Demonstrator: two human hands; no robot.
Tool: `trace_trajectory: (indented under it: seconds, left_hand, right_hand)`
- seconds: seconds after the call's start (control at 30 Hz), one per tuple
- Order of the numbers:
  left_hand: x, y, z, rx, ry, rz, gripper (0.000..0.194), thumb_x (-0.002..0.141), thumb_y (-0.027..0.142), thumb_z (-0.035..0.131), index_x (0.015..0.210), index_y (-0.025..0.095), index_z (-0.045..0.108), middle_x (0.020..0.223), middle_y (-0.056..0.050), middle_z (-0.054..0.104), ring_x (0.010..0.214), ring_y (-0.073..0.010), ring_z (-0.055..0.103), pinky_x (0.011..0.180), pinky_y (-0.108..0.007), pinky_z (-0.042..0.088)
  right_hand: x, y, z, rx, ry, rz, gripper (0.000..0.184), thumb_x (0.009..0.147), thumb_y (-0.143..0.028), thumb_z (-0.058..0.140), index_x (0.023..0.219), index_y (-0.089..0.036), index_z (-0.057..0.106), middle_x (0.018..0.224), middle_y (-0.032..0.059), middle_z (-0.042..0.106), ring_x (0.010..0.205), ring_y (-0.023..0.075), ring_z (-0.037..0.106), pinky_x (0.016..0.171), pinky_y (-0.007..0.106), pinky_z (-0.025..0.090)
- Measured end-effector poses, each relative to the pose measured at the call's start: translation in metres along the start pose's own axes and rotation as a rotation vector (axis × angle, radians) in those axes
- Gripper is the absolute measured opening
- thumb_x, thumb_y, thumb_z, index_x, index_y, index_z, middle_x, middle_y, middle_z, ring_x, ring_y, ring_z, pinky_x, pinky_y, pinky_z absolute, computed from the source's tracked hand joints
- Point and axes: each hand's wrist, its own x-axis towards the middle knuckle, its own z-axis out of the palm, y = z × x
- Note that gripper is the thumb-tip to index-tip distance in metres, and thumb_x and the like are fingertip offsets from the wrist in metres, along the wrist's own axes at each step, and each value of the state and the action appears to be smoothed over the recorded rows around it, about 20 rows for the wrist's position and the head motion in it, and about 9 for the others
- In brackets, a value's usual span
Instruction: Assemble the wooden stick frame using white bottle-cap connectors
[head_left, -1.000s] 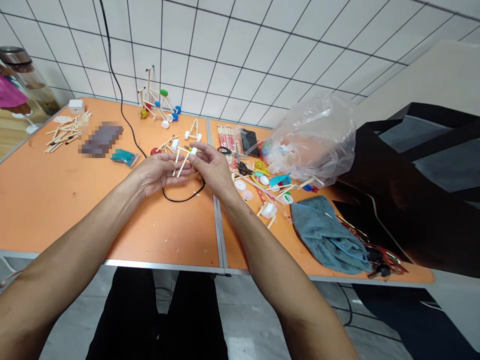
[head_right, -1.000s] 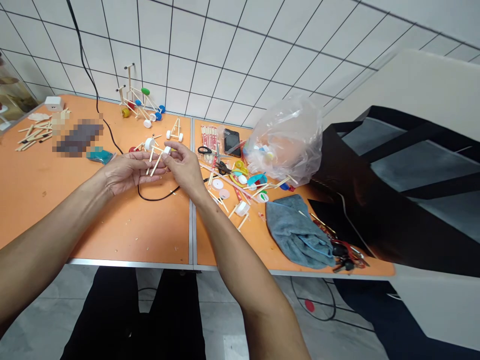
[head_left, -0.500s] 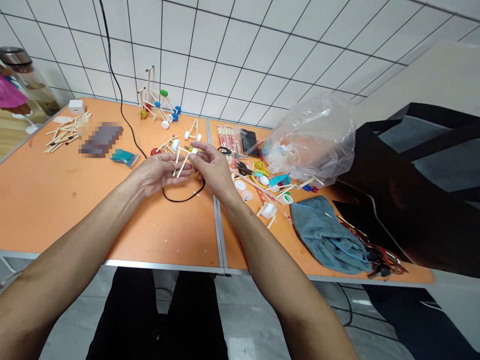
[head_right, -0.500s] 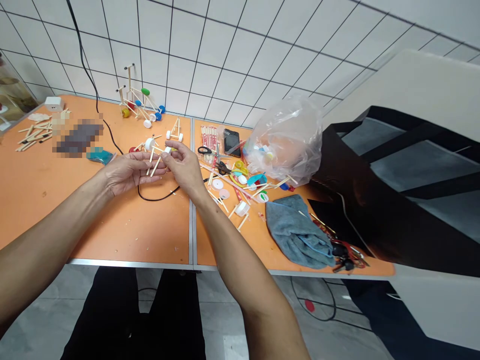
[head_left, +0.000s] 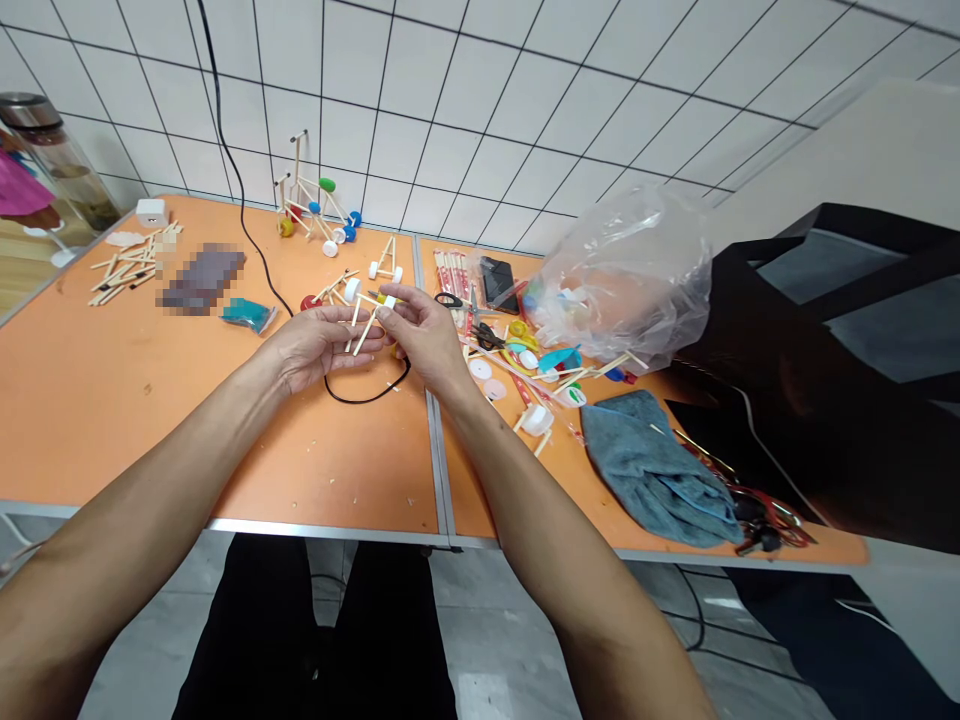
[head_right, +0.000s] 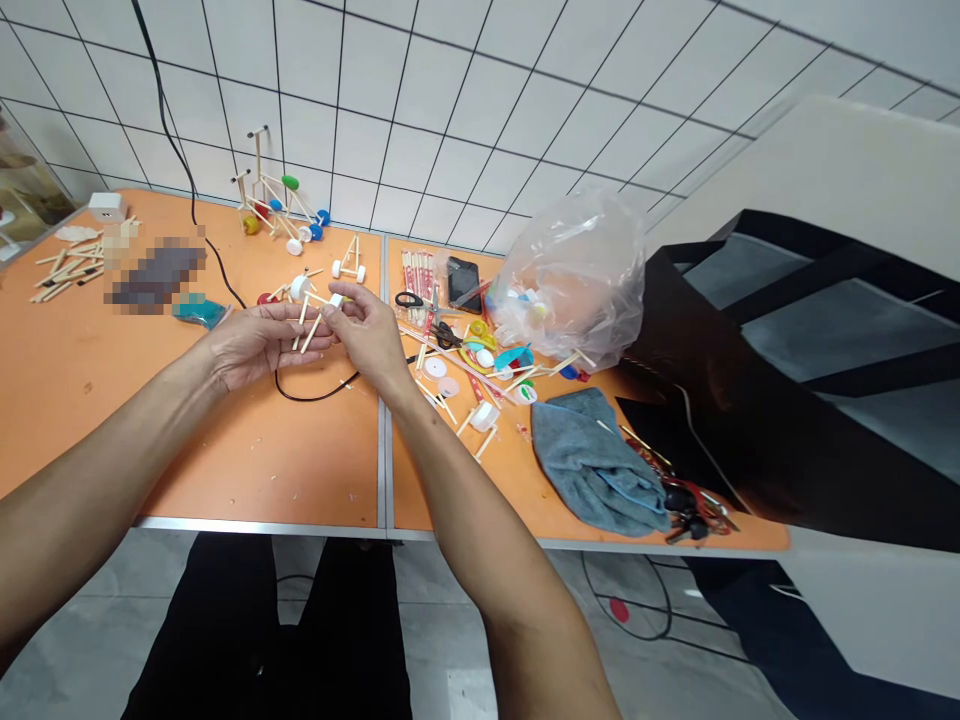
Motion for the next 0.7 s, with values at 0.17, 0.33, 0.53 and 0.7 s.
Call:
trace_trajectory:
  seconds: [0.17,0.33,0.53,0.7]
  left_hand:
    - [0.0027,-0.0002,-0.0038,-0.005,-0.021,-0.007,0.019,0.089,-0.005,0.078,0.098,0.011,0.08,0.099,-0.016,0.088,0.093,-0.0274,0.089,0.09,-0.041,0.072]
    - [0.0018,0.0002,-0.003,0.013,-0.017,-0.005,0.019,0.09,-0.004,0.077,0.099,0.012,0.081,0.1,-0.016,0.088,0.094,-0.0276,0.089,0.088,-0.039,0.072]
    - [-0.001,0.0,0.0016,0.016,0.004,0.005,0.016,0.094,-0.003,0.073,0.097,0.011,0.08,0.097,-0.016,0.087,0.089,-0.0258,0.089,0.08,-0.034,0.071]
    - [-0.0011,0.0004,0.0023,0.017,-0.001,0.0,0.017,0.094,-0.004,0.072,0.096,0.012,0.079,0.094,-0.014,0.087,0.087,-0.0245,0.088,0.077,-0.031,0.071]
  right_hand:
    - [0.0005,0.0023,-0.001,-0.015,0.001,-0.016,0.041,0.093,-0.043,0.083,0.129,-0.025,0.075,0.096,0.0028,0.076,0.089,0.0218,0.076,0.075,0.036,0.069]
    - [0.0005,0.0027,-0.001,-0.013,0.004,-0.018,0.04,0.093,-0.043,0.082,0.128,-0.025,0.076,0.096,0.0027,0.076,0.089,0.0213,0.076,0.075,0.035,0.069]
    - [0.0001,0.0019,-0.0005,-0.005,0.007,-0.013,0.042,0.092,-0.042,0.084,0.129,-0.024,0.076,0.097,0.0031,0.077,0.088,0.0205,0.076,0.076,0.035,0.068]
    - [0.0006,0.0022,-0.0005,0.001,0.003,-0.015,0.042,0.091,-0.044,0.084,0.128,-0.025,0.076,0.098,0.0033,0.078,0.089,0.0216,0.076,0.073,0.035,0.068]
